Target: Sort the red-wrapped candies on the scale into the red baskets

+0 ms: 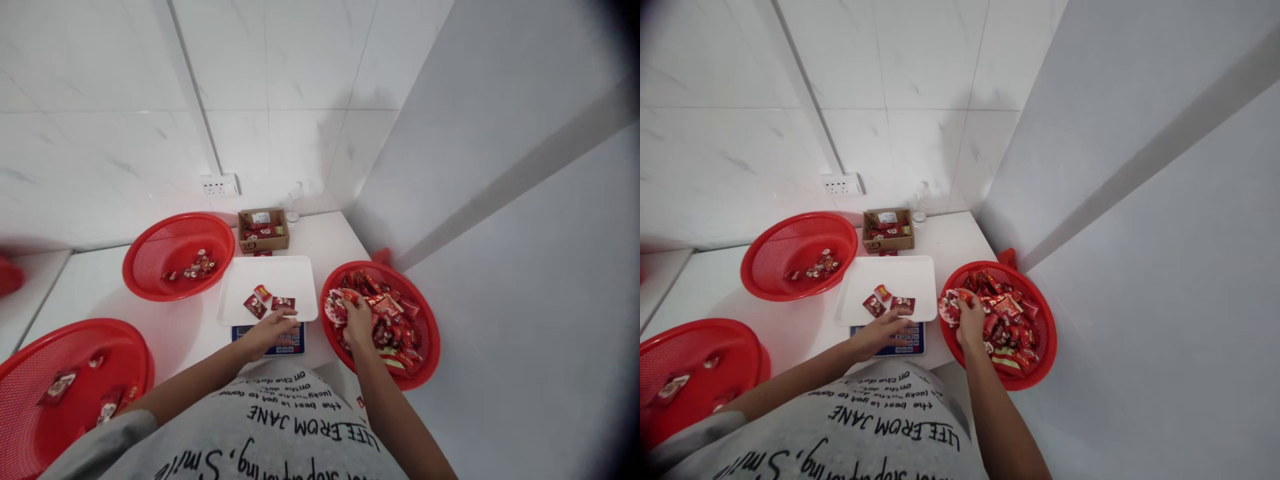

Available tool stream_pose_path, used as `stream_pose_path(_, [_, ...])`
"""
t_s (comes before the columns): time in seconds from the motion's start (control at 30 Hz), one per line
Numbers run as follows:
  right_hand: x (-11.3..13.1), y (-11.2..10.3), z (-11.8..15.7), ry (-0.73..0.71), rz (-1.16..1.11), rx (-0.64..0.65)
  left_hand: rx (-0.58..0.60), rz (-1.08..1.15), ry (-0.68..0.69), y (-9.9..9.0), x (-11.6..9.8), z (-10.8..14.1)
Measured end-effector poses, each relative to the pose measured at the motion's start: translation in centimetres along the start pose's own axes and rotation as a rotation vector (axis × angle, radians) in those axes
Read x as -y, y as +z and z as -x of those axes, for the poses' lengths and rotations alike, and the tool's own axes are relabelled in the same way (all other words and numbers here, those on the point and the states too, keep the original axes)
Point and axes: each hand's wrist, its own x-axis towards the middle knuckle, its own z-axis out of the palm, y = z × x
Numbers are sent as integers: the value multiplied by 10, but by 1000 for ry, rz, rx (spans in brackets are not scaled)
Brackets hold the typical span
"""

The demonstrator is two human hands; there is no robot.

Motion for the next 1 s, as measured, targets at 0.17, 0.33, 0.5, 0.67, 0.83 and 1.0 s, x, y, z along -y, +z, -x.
stream_pose_path(0.17, [-12,43,44,67,-31,232,108,177,6,17,1,-6])
stream_pose_path(0.33, [-26,61,59,184,-132,278,4,195,37,7,6,-8])
stream_pose_path(0.5, [-31,65,47,344,-263,236,-101,211,35,-4,6,-6])
stream_pose_path(0.67, [-30,65,41,485,-230,308,-197,161,31,-13,0,-1])
stream_pose_path(0.83, [-29,66,47,551,-197,430,-326,74,62,-24,-4,-3])
stream_pose_path(1.0, [-31,64,46,502,-82,437,-470,-22,89,-38,-6,-4])
